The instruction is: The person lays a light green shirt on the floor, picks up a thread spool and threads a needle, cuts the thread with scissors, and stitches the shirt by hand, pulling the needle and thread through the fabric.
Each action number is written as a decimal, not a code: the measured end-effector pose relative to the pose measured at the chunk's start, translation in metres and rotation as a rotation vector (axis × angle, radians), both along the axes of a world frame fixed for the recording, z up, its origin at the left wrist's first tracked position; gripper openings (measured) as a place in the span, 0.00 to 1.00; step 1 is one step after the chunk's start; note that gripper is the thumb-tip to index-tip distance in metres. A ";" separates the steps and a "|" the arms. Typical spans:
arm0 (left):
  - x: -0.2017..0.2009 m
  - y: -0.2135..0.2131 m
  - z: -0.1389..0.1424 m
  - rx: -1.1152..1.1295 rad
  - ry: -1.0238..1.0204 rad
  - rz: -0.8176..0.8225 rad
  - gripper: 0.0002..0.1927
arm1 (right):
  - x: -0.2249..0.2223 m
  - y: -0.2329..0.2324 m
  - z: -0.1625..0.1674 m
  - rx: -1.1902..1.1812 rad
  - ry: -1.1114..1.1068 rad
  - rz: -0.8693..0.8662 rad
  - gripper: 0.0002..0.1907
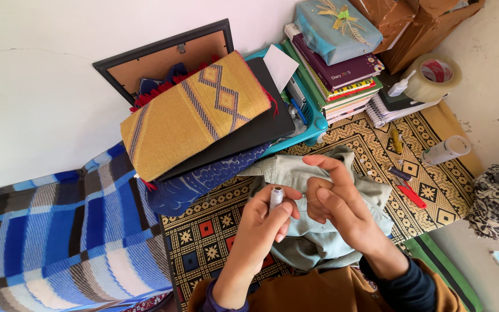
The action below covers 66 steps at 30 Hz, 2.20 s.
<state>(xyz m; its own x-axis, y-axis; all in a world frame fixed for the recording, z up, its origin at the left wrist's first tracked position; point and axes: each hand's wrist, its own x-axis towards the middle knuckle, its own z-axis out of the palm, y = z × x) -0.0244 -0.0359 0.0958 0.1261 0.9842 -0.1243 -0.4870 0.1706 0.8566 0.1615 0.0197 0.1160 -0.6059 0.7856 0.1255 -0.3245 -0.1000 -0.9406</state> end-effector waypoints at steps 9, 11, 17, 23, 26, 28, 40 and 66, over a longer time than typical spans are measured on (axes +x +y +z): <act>0.010 0.000 -0.013 0.147 0.099 0.038 0.15 | -0.006 -0.002 -0.002 0.013 -0.027 -0.032 0.25; 0.010 0.004 -0.016 0.084 0.128 0.064 0.13 | -0.005 -0.001 -0.003 0.024 -0.066 -0.035 0.23; -0.014 0.026 -0.014 0.134 -0.198 0.130 0.09 | 0.007 0.016 -0.017 0.038 -0.159 0.006 0.15; -0.059 0.052 0.000 0.220 -0.559 0.260 0.06 | 0.021 0.034 -0.039 0.043 -0.378 -0.010 0.13; -0.079 0.058 0.004 0.279 -0.664 0.319 0.06 | 0.023 0.039 -0.050 0.013 -0.442 -0.040 0.12; -0.089 0.059 0.006 0.309 -0.707 0.349 0.06 | 0.024 0.041 -0.055 -0.011 -0.463 -0.050 0.12; -0.087 0.058 0.003 0.312 -0.783 0.328 0.07 | 0.011 0.041 -0.063 -0.176 -0.132 -0.007 0.09; -0.087 0.029 -0.095 -0.086 -0.471 0.154 0.10 | 0.092 0.064 -0.111 0.464 -1.044 -0.323 0.07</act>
<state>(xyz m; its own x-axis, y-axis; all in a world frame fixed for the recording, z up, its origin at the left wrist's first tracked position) -0.1117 -0.0066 0.0007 0.0422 0.9845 -0.1705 -0.8424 0.1268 0.5237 0.2531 0.0833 0.0054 -0.3662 0.9305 0.0012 0.6736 0.2660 -0.6896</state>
